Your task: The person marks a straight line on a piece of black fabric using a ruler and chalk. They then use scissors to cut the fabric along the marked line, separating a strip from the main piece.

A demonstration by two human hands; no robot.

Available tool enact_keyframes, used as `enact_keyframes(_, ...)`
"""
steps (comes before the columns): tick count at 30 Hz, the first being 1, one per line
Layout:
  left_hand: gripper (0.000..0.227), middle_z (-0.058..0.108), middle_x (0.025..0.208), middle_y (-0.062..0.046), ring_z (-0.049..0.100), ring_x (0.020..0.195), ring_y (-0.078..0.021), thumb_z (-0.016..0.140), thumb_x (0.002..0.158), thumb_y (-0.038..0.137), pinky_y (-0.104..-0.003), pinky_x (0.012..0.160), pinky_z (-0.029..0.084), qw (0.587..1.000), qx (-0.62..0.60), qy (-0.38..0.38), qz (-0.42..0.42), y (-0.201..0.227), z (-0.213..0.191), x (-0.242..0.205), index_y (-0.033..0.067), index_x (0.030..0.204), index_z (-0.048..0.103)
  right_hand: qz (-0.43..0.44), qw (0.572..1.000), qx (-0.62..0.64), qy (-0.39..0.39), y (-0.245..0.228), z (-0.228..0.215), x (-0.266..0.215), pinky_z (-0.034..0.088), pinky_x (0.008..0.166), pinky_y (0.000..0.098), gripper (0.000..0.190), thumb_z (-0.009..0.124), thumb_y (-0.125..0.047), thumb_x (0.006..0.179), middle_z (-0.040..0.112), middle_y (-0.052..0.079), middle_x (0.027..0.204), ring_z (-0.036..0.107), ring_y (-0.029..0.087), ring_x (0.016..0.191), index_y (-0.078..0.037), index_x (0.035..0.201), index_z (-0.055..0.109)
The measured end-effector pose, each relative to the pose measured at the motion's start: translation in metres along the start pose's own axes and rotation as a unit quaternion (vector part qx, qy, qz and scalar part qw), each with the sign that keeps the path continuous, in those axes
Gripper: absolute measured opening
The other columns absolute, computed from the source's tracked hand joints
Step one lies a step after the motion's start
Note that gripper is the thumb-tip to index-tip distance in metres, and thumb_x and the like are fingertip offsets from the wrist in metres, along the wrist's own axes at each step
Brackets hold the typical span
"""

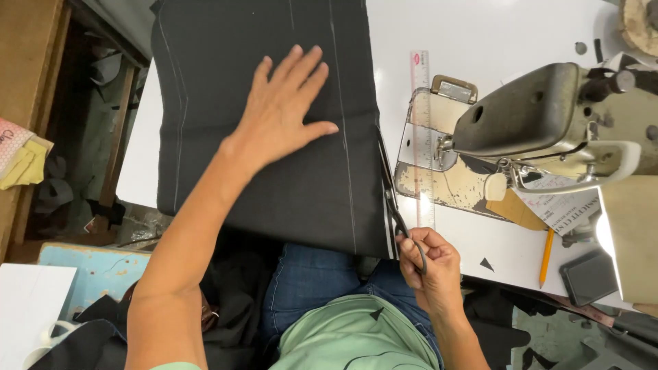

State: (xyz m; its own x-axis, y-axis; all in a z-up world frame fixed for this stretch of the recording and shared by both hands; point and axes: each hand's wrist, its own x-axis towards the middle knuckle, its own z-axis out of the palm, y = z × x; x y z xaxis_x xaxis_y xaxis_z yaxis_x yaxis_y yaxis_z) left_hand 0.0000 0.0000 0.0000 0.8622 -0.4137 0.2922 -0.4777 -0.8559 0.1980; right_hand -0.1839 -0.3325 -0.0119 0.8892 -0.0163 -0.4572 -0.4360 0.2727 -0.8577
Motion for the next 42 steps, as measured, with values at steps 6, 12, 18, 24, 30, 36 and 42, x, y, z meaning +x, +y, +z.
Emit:
enact_keyframes(6, 0.106, 0.022, 0.179, -0.018, 0.014, 0.164, -0.0428, 0.066, 0.097, 0.075, -0.078, 0.123, 0.004, 0.994, -0.065, -0.076, -0.054, -0.035, 0.021, 0.018, 0.0073, 0.171, 0.033, -0.003, 1.000, 0.004, -0.009, -0.002, 0.017, 0.012, 0.017, 0.035, 0.0227, 0.027, 0.081, -0.025, 0.094, 0.050, 0.011, 0.056, 0.025, 0.011, 0.039, -0.004, 0.092, 0.065)
enact_keyframes(12, 0.105, 0.018, 0.181, -0.017, 0.009, 0.166, -0.0407, 0.061, 0.100, 0.077, -0.073, 0.126, -0.004, 0.993, -0.083, -0.064, -0.051, -0.039, 0.024, 0.015, 0.0093, 0.174, 0.028, -0.013, 0.999, 0.025, -0.024, 0.000, 0.025, 0.018, 0.018, 0.036, 0.0225, 0.026, 0.080, -0.030, 0.096, 0.054, 0.015, 0.064, 0.029, 0.011, 0.040, -0.007, 0.095, 0.067)
enact_keyframes(18, 0.105, 0.020, 0.181, -0.017, 0.011, 0.166, -0.0417, 0.063, 0.100, 0.076, -0.072, 0.126, -0.003, 0.994, -0.086, -0.054, -0.048, -0.039, 0.026, 0.013, 0.0096, 0.174, 0.028, -0.007, 1.000, 0.004, -0.009, -0.005, 0.032, 0.019, 0.016, 0.036, 0.0233, 0.026, 0.080, -0.029, 0.096, 0.056, 0.016, 0.066, 0.031, 0.012, 0.040, -0.008, 0.091, 0.065)
enact_keyframes(24, 0.104, 0.019, 0.181, -0.016, 0.011, 0.166, -0.0408, 0.062, 0.101, 0.076, -0.071, 0.127, -0.003, 0.995, -0.077, -0.047, -0.047, -0.040, 0.027, 0.012, 0.0093, 0.174, 0.029, -0.006, 1.000, -0.018, 0.012, -0.009, 0.041, 0.021, 0.017, 0.036, 0.0250, 0.028, 0.082, -0.028, 0.092, 0.050, 0.008, 0.057, 0.031, 0.011, 0.039, -0.007, 0.094, 0.064)
enact_keyframes(30, 0.104, 0.022, 0.180, -0.017, 0.014, 0.166, -0.0422, 0.066, 0.101, 0.074, -0.072, 0.127, -0.001, 0.996, -0.073, -0.032, -0.038, -0.040, 0.028, 0.011, 0.0092, 0.173, 0.030, -0.014, 1.000, -0.001, 0.002, -0.008, 0.037, 0.021, 0.020, 0.034, 0.0218, 0.014, 0.078, -0.011, 0.096, 0.053, 0.007, 0.058, 0.035, 0.011, 0.042, -0.003, 0.098, 0.067)
enact_keyframes(36, 0.104, 0.023, 0.180, -0.018, 0.015, 0.166, -0.0420, 0.064, 0.100, 0.075, -0.072, 0.127, 0.000, 0.996, -0.072, -0.025, -0.039, -0.039, 0.026, 0.011, 0.0084, 0.173, 0.030, -0.024, 1.000, 0.007, -0.018, -0.010, 0.036, 0.037, 0.017, 0.035, 0.0234, 0.028, 0.080, -0.031, 0.095, 0.056, 0.015, 0.068, 0.029, 0.011, 0.038, -0.008, 0.091, 0.065)
enact_keyframes(42, 0.104, 0.024, 0.179, -0.017, 0.016, 0.166, -0.0418, 0.063, 0.099, 0.077, -0.072, 0.127, 0.000, 0.996, -0.070, -0.021, -0.042, -0.039, 0.028, 0.011, 0.0084, 0.172, 0.032, -0.020, 1.000, -0.010, -0.005, -0.021, 0.053, 0.052, 0.013, 0.033, 0.0252, 0.029, 0.080, -0.028, 0.094, 0.045, 0.007, 0.053, 0.030, 0.012, 0.039, 0.000, 0.095, 0.070)
